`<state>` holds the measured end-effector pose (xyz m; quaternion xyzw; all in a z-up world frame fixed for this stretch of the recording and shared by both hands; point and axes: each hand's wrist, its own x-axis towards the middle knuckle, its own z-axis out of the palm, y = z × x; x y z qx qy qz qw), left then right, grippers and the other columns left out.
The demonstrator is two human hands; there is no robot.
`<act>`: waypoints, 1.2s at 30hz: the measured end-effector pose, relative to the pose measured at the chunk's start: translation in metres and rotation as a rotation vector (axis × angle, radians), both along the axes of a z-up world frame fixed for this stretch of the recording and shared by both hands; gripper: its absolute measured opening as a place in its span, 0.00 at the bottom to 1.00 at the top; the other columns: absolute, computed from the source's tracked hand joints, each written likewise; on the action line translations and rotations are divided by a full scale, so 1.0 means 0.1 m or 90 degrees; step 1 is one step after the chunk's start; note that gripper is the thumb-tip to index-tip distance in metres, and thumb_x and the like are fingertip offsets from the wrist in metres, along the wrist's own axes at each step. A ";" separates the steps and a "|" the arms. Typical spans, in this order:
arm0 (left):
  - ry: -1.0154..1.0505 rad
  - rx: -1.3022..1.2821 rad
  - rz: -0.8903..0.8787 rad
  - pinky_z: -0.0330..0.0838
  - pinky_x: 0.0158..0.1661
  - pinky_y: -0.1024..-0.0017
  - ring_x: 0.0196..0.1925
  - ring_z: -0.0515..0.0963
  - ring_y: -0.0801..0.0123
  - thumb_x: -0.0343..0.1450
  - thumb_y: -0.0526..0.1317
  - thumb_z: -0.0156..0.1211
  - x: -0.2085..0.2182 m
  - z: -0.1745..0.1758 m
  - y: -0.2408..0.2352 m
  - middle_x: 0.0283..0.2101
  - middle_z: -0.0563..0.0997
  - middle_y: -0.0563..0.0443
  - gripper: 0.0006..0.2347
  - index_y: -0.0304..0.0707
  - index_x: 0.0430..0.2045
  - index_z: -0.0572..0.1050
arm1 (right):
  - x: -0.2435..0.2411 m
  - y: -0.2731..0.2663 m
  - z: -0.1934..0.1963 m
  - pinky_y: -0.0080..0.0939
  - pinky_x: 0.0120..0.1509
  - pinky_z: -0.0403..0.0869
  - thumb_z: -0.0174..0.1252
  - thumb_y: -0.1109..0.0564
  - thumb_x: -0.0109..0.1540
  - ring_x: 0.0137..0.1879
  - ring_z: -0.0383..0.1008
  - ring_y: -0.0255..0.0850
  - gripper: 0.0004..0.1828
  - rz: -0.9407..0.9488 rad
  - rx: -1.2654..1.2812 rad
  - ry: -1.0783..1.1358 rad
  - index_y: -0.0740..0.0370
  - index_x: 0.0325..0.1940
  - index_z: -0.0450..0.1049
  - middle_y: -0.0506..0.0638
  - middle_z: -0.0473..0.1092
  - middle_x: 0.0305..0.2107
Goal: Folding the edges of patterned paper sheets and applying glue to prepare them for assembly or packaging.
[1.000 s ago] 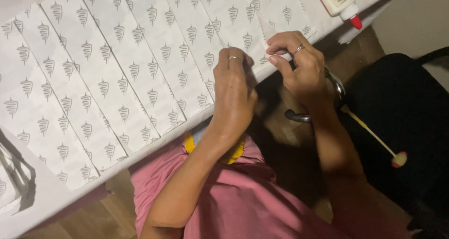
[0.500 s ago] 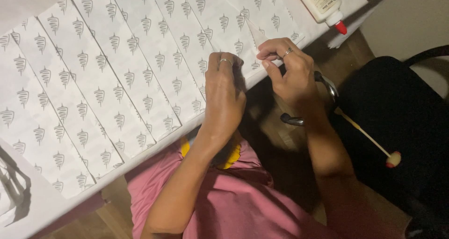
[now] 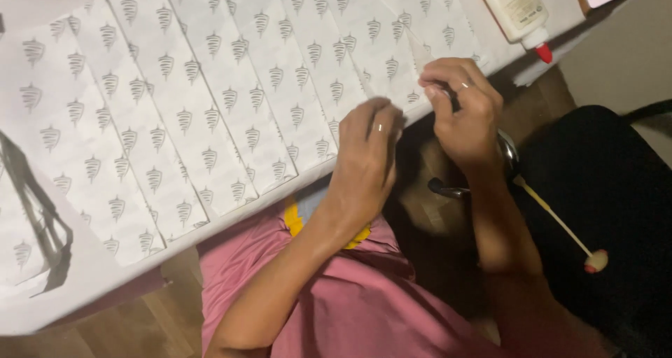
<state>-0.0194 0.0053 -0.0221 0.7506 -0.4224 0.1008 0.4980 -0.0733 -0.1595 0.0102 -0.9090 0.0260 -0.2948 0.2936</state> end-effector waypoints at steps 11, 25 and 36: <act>-0.086 0.087 0.013 0.69 0.58 0.51 0.58 0.75 0.41 0.73 0.26 0.59 0.22 0.18 0.56 0.48 0.74 0.32 0.08 0.27 0.44 0.71 | 0.12 0.34 0.07 0.49 0.57 0.79 0.66 0.63 0.64 0.53 0.80 0.55 0.07 0.213 0.036 0.003 0.69 0.44 0.81 0.62 0.76 0.47; -0.063 0.177 0.002 0.76 0.54 0.55 0.55 0.80 0.43 0.71 0.26 0.62 0.27 0.31 0.57 0.52 0.72 0.30 0.05 0.24 0.38 0.74 | 0.18 0.26 0.08 0.55 0.56 0.79 0.65 0.65 0.64 0.51 0.80 0.57 0.08 0.254 0.084 0.033 0.74 0.45 0.79 0.65 0.77 0.44; -0.169 0.155 -0.020 0.73 0.57 0.53 0.59 0.78 0.42 0.74 0.25 0.57 0.26 0.21 0.61 0.49 0.75 0.26 0.03 0.18 0.33 0.76 | 0.20 0.21 -0.13 0.56 0.53 0.79 0.65 0.68 0.63 0.48 0.81 0.58 0.02 0.279 0.038 -0.091 0.73 0.38 0.82 0.65 0.78 0.43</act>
